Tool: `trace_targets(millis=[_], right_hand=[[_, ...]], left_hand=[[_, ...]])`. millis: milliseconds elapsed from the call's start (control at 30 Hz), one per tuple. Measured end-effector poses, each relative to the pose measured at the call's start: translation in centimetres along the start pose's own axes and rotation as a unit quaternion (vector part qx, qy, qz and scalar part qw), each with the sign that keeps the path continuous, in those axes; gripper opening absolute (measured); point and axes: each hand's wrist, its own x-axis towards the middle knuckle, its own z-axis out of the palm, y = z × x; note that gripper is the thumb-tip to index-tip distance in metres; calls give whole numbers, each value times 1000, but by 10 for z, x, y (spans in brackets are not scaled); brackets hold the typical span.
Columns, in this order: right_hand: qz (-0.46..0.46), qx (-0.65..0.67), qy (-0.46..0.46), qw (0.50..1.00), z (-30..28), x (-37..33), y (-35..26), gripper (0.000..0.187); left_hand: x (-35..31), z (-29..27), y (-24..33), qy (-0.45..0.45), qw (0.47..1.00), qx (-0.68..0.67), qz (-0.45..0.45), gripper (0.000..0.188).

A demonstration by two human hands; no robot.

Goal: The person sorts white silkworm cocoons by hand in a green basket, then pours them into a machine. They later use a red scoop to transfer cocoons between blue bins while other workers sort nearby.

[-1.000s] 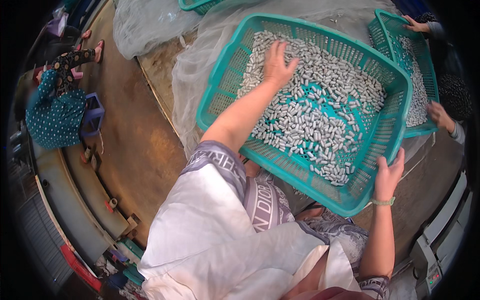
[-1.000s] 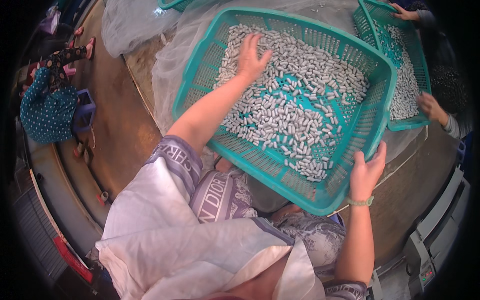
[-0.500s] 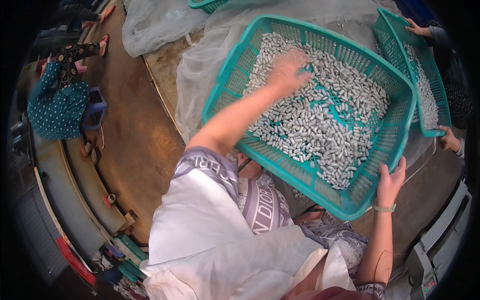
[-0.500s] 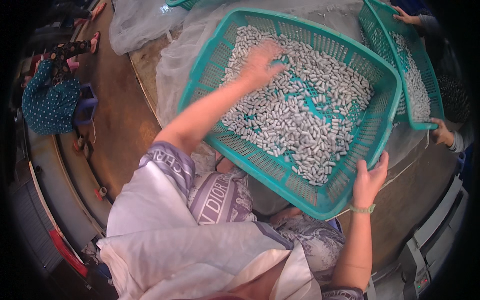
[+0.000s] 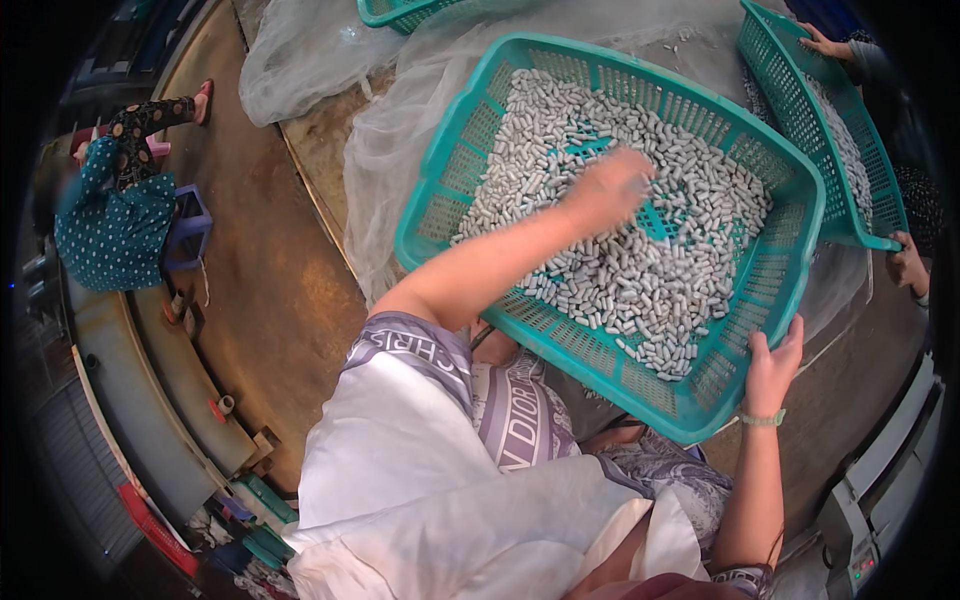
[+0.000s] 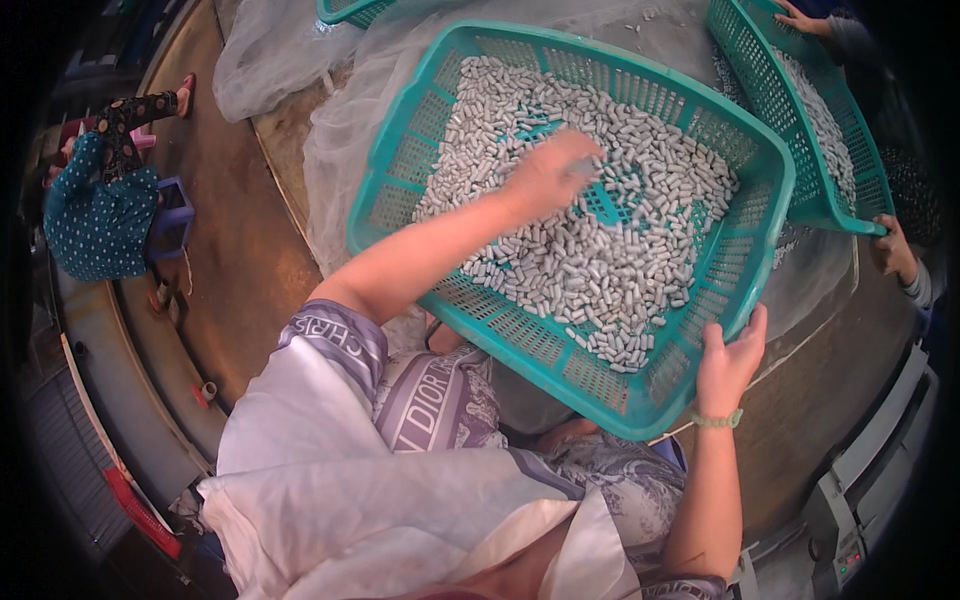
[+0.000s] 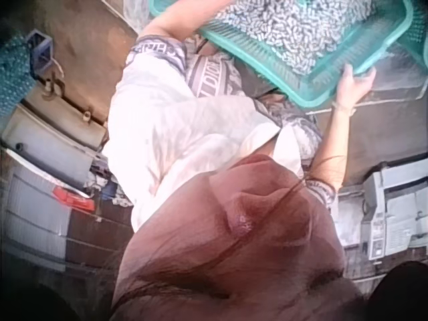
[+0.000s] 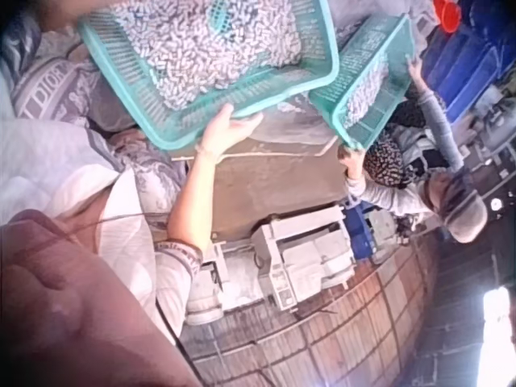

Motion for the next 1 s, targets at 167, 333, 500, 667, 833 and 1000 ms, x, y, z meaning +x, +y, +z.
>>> trace_targets(millis=[167, 333, 500, 667, 833, 1000], right_hand=[[-1, -8, 16, 1000, 0, 5, 2, 32], [8, -21, 23, 999, -2, 8, 6, 33], [0, -22, 21, 1000, -3, 13, 5, 34], [-3, -16, 21, 1000, -6, 13, 8, 34], [4, -12, 25, 1000, -9, 15, 7, 35], [9, -10, 25, 1000, -11, 15, 9, 35]], left_hand=[[-12, -12, -59, 41, 980, 173, -83, 24], [-10, -7, -51, 16, 973, 224, -45, 28], [0, -3, -45, -61, 939, 337, -28, 30], [-2, 4, -39, -71, 948, 309, -7, 39], [1, 3, -23, -115, 934, 338, 6, 47], [3, 9, -15, -131, 920, 370, -13, 33]])
